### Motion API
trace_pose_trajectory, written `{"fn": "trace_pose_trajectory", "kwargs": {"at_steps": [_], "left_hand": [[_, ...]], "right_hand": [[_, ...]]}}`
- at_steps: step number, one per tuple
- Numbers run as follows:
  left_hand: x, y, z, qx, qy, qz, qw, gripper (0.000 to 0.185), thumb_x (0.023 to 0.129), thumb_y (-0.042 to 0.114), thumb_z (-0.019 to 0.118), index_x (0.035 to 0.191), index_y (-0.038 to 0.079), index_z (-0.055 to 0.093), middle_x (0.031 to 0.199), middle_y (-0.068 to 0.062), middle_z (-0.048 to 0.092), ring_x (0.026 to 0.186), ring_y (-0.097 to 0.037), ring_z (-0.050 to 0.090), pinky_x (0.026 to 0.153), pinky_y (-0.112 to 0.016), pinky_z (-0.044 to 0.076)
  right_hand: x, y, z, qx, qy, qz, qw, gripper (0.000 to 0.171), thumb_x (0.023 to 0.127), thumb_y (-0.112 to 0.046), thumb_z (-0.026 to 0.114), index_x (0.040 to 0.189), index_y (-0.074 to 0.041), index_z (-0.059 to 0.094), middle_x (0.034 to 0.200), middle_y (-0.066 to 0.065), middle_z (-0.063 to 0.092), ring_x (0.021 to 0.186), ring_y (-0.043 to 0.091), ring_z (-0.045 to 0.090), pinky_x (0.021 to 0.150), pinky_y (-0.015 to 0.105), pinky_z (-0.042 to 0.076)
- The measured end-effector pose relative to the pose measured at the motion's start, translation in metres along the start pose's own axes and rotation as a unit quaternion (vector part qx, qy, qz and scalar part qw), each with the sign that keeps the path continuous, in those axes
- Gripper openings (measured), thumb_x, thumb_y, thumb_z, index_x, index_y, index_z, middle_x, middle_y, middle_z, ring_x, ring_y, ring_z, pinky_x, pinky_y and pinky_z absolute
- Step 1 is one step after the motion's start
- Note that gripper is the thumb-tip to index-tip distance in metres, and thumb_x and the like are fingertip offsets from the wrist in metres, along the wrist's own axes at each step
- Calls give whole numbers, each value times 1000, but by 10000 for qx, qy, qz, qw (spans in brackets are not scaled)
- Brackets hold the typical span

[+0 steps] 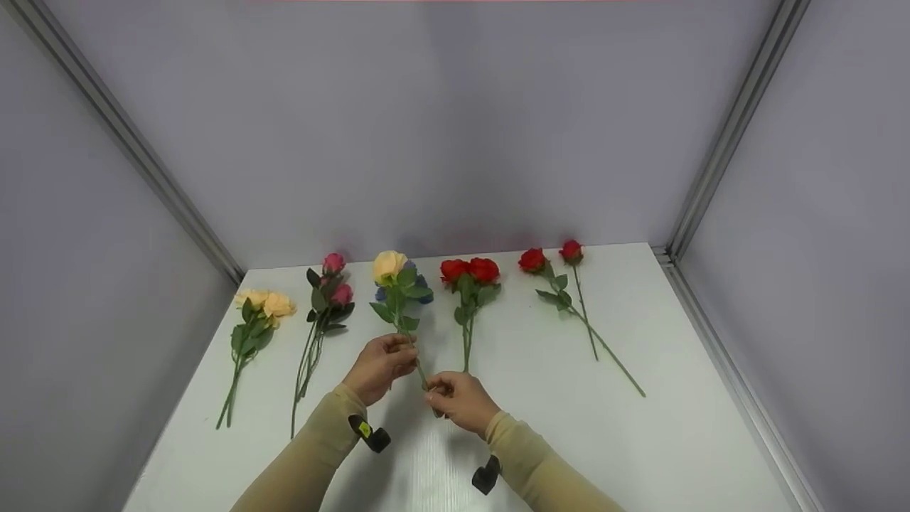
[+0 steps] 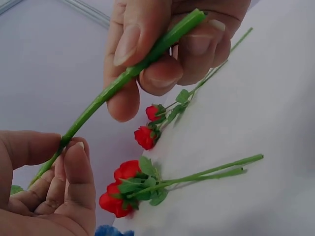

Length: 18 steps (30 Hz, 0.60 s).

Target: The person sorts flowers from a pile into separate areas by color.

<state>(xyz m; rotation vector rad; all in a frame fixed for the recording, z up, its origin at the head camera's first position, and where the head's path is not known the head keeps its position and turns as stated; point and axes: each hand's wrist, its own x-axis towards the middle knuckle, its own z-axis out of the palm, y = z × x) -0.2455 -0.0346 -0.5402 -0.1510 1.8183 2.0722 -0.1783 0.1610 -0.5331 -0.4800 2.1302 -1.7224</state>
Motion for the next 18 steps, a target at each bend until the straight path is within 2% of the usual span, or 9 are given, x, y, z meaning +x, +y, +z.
{"fn": "trace_pose_trajectory", "kwargs": {"at_steps": [3,7,13,18], "left_hand": [[-1,2,-9,109,97,63,9999,32,89,7,67,118,-2,57,102,-12,62,89,-22,63,84,-40,52],[-3,5,-31,313,227,144,9991,30,91,4,63,119,-3,55,101,-12,58,88,-21,62,86,-42,51],[-11,8,-74,728,566,276,9954,34,92,4,61,124,-4,53,103,-15,59,87,-22,62,78,-35,52],[-19,12,-113,907,1021,106,9906,39,93,5,60,129,-3,50,105,-17,62,89,-22,62,77,-35,53]], "right_hand": [[1,16,-6,-40,53,113,9999,21,97,-9,57,115,0,62,89,9,63,73,18,57,62,29,48],[-3,35,-22,-37,182,310,9993,25,97,-17,59,116,-3,62,94,15,62,76,19,57,64,28,47],[-19,55,-59,-171,598,800,9949,28,96,-24,60,117,-4,62,99,18,60,80,22,57,69,34,48],[-33,73,-97,-206,1204,1184,9854,31,96,-23,60,118,-2,61,100,19,60,81,22,57,70,34,48]]}}
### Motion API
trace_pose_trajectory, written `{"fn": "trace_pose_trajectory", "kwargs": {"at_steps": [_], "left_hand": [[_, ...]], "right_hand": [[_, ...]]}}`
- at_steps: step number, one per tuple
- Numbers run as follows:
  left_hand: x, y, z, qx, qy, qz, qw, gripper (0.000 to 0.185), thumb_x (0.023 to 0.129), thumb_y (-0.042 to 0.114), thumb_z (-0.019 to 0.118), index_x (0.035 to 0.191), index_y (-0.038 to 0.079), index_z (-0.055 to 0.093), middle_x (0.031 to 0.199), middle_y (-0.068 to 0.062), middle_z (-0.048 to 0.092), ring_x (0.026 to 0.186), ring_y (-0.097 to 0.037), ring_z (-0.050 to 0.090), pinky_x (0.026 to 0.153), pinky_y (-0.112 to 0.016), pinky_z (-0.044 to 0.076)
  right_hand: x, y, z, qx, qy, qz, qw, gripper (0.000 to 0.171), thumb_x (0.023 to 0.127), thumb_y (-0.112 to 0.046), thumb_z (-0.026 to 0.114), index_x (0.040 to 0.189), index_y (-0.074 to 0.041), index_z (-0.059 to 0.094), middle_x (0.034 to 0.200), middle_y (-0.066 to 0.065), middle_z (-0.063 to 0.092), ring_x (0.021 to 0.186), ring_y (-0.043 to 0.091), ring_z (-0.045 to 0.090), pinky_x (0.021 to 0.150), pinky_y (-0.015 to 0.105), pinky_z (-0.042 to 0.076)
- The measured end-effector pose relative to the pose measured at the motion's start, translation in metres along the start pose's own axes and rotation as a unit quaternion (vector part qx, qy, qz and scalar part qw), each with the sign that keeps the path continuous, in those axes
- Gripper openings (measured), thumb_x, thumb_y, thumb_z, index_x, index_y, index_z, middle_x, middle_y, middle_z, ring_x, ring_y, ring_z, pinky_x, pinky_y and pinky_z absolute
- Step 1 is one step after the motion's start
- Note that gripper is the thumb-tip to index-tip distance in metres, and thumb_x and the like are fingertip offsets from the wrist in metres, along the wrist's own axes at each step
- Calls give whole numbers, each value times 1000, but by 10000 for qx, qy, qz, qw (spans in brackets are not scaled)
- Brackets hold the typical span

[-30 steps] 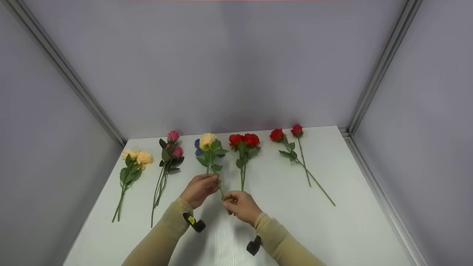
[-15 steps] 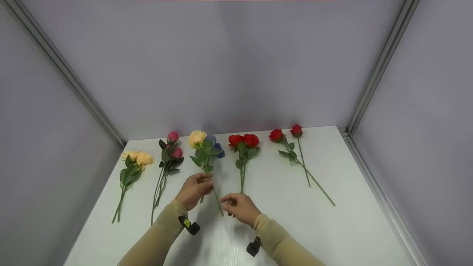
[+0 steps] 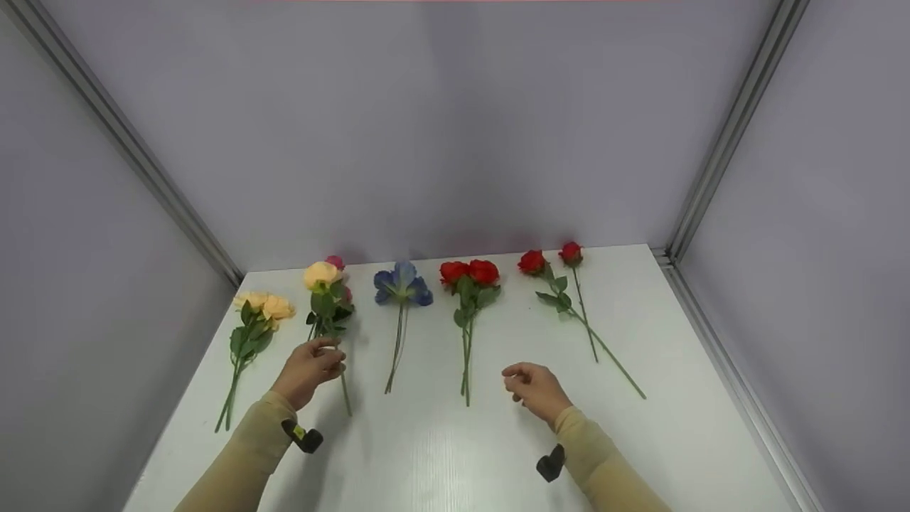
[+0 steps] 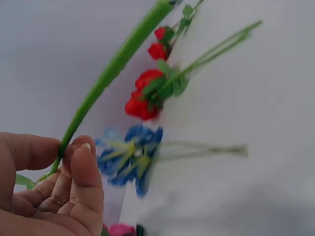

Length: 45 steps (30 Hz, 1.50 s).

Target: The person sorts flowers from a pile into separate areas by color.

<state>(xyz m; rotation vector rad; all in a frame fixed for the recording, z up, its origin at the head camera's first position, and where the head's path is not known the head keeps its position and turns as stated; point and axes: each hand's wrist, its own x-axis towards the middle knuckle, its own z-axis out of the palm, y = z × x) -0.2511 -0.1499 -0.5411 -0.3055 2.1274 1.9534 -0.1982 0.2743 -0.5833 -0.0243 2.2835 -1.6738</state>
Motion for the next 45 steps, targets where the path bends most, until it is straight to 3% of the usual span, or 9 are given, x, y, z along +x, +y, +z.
{"fn": "trace_pose_trajectory", "kwargs": {"at_steps": [5,11,15,18,21,26,29,38,45], "left_hand": [[4,-7,-39,212,328,-197,9990,40,94,3,56,132,-6,45,108,-20,59,91,-25,61,80,-38,52],[9,-17,-91,1160,707,-25,9907,41,95,6,54,134,-6,46,103,-19,60,82,-22,62,74,-38,52],[12,-25,-123,2354,1209,241,9640,37,94,5,53,129,-7,52,99,-20,63,80,-26,64,72,-41,51],[14,-30,-145,3216,1477,273,9349,37,93,5,50,127,-9,52,108,-28,61,95,-38,62,80,-48,49],[14,-34,-160,3696,1594,94,9154,39,94,5,48,130,-7,51,121,-31,56,112,-47,53,90,-56,43],[16,-45,-176,4112,1779,-127,8939,41,92,0,48,133,-1,52,127,-29,55,114,-48,51,91,-57,41],[14,-53,-184,4230,1877,-153,8863,41,91,-2,47,131,-1,54,123,-30,56,109,-49,54,87,-57,43],[14,-83,-195,4418,1998,-195,8744,37,89,-2,54,126,-5,55,113,-31,61,96,-48,60,77,-56,47],[16,-95,-190,4398,1910,-303,8770,30,87,-2,54,116,-11,58,100,-31,64,92,-48,61,76,-56,47]], "right_hand": [[-2,23,-37,302,515,514,9969,38,97,-22,59,125,3,56,104,19,59,83,22,56,74,37,49],[-8,47,-74,244,1032,906,9902,45,98,-26,56,131,4,50,109,17,58,86,19,55,75,34,48],[-13,60,-94,191,1270,1031,9863,47,99,-28,54,133,4,47,111,15,57,85,15,54,75,31,47],[-16,67,-106,115,1390,1068,9845,49,100,-30,52,135,4,46,114,16,57,86,13,55,75,31,48],[-19,71,-119,10,1549,1066,9822,51,100,-32,52,136,4,45,116,17,57,88,14,56,76,31,48],[-23,74,-141,-163,1989,1045,9743,51,100,-32,50,136,5,45,111,14,59,86,13,58,75,29,49],[-24,76,-149,-72,2154,1089,9704,50,101,-29,50,135,6,44,107,9,61,85,12,59,73,28,50],[-22,81,-155,466,2361,1394,9605,53,99,-31,52,137,5,43,106,3,62,90,12,59,76,28,50],[-16,83,-155,448,2351,1513,9591,53,100,-32,51,138,4,42,116,13,58,90,12,59,76,26,50]]}}
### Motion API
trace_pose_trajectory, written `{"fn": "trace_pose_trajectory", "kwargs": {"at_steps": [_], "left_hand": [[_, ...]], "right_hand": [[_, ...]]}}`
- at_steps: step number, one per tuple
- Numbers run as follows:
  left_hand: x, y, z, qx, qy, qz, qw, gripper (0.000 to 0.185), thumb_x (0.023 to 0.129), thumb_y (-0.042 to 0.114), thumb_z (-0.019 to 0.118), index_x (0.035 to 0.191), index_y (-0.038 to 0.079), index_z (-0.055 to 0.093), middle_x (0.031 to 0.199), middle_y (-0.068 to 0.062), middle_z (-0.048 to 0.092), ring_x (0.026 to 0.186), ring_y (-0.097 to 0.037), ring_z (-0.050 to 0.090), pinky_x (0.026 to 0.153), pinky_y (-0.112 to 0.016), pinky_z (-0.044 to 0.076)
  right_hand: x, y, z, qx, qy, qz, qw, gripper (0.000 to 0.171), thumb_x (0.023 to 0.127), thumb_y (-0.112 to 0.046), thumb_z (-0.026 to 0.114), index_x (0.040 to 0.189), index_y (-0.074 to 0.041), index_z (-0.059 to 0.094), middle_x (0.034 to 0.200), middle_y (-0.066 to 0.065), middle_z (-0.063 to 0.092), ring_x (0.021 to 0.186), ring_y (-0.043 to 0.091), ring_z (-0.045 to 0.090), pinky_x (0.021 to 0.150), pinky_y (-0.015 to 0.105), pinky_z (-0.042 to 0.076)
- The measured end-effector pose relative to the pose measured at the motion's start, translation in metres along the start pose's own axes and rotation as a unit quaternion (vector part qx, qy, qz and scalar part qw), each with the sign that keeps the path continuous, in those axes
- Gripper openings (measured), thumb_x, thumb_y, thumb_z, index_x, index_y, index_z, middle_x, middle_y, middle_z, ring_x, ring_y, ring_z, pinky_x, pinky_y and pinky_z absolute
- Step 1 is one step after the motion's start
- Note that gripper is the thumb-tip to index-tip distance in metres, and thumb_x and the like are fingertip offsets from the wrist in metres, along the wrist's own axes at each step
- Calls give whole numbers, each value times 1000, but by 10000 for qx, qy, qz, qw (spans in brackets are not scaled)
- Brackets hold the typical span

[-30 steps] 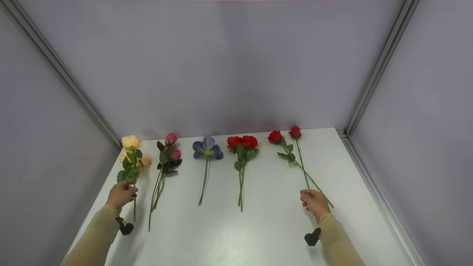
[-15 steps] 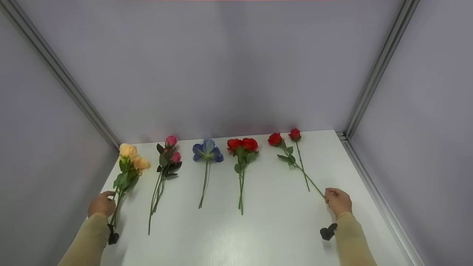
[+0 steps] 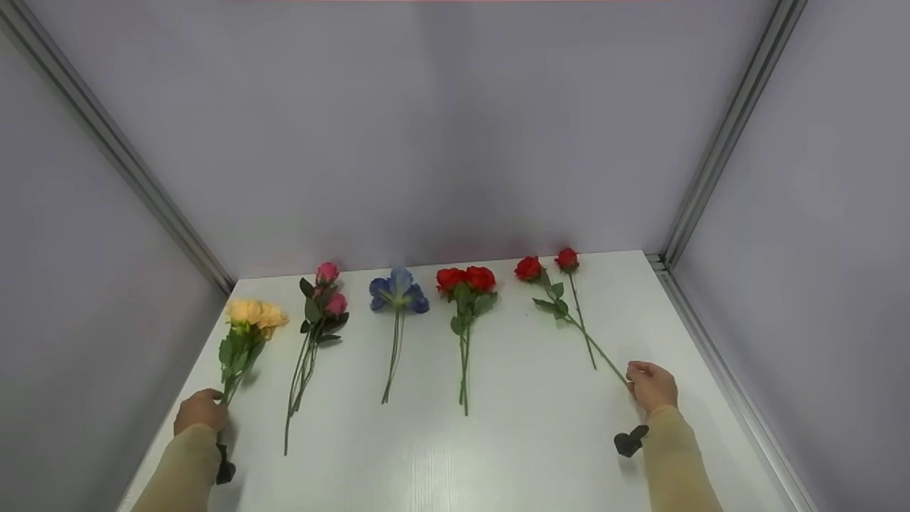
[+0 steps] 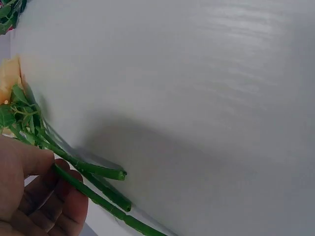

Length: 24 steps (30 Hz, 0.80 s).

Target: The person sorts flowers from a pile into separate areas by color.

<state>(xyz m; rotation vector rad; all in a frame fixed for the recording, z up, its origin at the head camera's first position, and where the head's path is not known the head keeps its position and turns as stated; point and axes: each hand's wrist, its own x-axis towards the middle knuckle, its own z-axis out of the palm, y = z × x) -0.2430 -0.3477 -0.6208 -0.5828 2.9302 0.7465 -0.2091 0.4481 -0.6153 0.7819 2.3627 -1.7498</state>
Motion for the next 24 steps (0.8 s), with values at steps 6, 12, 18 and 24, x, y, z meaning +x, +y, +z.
{"fn": "trace_pose_trajectory", "kwargs": {"at_steps": [6,12,18,24], "left_hand": [[-3,0,5,-55,32,-100,9999,20,89,2,51,103,-11,59,92,-30,63,86,-47,61,73,-55,47],[-2,1,10,171,287,87,9994,15,91,1,52,91,-11,61,80,-25,63,76,-43,63,67,-52,49],[2,0,7,350,927,315,9946,12,88,1,57,91,-9,64,81,-26,62,77,-44,62,66,-54,47],[0,-8,11,-36,825,3,9966,18,91,6,54,93,-8,65,87,-28,65,80,-46,62,66,-55,47]], "right_hand": [[0,1,1,-32,-34,-2,10000,52,100,-31,50,138,4,42,116,12,59,87,10,59,74,25,49],[0,4,1,-28,-64,16,10000,50,101,-27,49,138,5,41,107,4,62,83,6,59,70,22,48],[1,7,3,-54,-101,67,9999,51,101,-29,48,139,4,41,111,6,61,86,7,58,73,23,49],[0,6,4,-40,-126,97,9999,52,101,-31,49,139,4,41,108,4,61,87,7,57,73,22,48]]}}
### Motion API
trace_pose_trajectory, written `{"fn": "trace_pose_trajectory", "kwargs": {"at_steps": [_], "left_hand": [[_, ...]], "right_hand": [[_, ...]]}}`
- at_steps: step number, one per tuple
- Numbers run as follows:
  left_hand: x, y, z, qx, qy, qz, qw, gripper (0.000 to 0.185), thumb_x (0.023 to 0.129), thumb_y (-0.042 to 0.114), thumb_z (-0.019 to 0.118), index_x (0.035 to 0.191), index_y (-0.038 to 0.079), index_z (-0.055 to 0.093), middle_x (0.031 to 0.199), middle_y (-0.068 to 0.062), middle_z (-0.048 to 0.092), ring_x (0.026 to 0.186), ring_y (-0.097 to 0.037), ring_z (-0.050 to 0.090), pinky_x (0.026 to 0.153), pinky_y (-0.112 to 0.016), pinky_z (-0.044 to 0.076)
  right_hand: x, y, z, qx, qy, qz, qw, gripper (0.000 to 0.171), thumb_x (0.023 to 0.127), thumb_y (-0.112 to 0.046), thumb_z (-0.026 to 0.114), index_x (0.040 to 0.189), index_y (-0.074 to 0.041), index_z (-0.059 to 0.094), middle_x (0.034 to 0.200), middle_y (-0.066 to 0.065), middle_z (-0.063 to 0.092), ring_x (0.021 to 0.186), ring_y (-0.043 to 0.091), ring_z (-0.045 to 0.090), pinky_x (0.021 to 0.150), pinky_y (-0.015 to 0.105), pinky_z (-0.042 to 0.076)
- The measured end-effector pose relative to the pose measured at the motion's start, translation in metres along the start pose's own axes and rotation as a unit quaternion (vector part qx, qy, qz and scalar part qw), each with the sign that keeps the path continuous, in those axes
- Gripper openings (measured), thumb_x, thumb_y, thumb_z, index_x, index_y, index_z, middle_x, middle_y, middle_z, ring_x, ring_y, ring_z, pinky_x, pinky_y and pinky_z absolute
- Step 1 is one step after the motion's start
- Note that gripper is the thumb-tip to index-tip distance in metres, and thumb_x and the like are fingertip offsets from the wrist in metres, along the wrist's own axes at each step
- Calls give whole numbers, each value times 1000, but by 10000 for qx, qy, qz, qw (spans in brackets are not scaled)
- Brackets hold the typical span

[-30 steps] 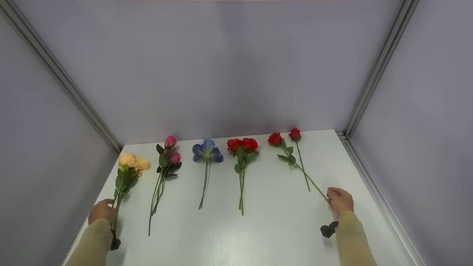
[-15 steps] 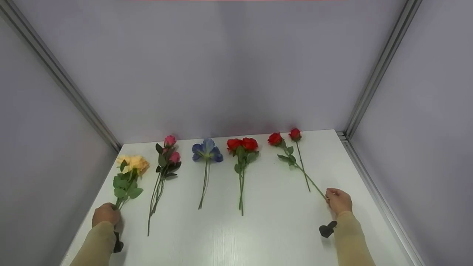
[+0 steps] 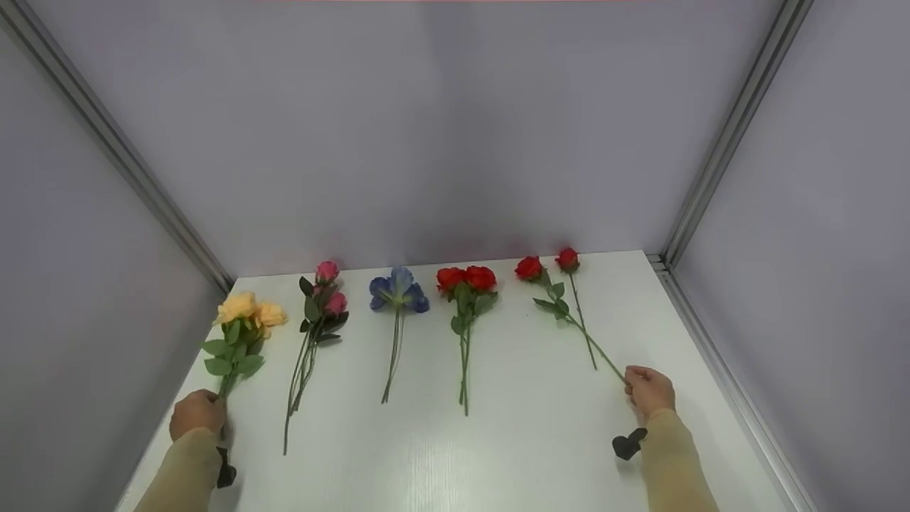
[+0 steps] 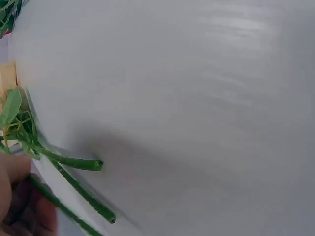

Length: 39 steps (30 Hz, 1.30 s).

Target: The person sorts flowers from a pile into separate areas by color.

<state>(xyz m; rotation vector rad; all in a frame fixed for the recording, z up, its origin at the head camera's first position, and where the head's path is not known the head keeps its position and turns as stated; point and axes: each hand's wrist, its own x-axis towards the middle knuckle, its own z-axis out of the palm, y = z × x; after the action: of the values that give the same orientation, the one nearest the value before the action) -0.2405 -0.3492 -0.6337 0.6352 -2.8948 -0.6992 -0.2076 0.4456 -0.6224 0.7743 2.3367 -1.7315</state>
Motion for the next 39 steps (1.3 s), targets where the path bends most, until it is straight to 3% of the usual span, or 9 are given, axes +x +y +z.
{"fn": "trace_pose_trajectory", "kwargs": {"at_steps": [6,13,17,21,26,34,39], "left_hand": [[-2,-4,9,-90,-214,-200,9995,23,92,7,49,97,-10,64,90,-29,65,84,-47,62,70,-55,47],[-1,4,12,-121,120,-198,9997,29,91,11,52,103,-14,61,92,-32,59,91,-49,56,76,-56,44],[-5,4,12,-36,210,-312,9993,35,90,13,53,111,-16,56,99,-35,54,97,-52,51,80,-58,41],[-7,2,12,-90,165,-340,9992,30,90,12,52,101,-15,57,90,-32,57,88,-50,55,74,-57,43],[-6,-2,15,-159,132,-235,9995,25,89,12,52,88,-13,59,78,-29,59,78,-47,59,67,-55,45],[-7,-5,18,-341,105,-318,9989,27,88,12,51,91,-12,61,82,-29,63,81,-48,60,72,-56,45],[-7,-5,16,-483,-50,-522,9975,30,88,14,51,97,-12,62,89,-30,64,87,-50,60,75,-56,45]], "right_hand": [[0,-2,-1,24,-64,-47,10000,54,100,-33,51,138,4,42,104,2,62,86,8,57,72,22,48],[-1,-2,-1,102,-37,24,9999,53,99,-31,53,137,5,42,100,-1,62,82,7,58,69,22,48],[1,-5,-1,-38,-35,-40,10000,51,100,-28,51,137,5,42,106,4,61,84,10,59,72,24,49],[5,-7,1,-524,165,-139,9984,51,99,-29,52,137,5,44,118,17,58,96,20,59,74,27,48],[7,-10,6,-1483,308,-362,9878,54,98,-33,51,134,6,45,132,28,47,117,41,48,91,45,44],[7,-13,18,-2421,103,-406,9694,54,96,-31,52,134,7,43,134,33,40,119,49,42,95,56,38],[9,-11,26,-2697,180,-481,9616,37,95,-20,52,122,6,53,120,29,54,107,44,52,84,53,43]]}}
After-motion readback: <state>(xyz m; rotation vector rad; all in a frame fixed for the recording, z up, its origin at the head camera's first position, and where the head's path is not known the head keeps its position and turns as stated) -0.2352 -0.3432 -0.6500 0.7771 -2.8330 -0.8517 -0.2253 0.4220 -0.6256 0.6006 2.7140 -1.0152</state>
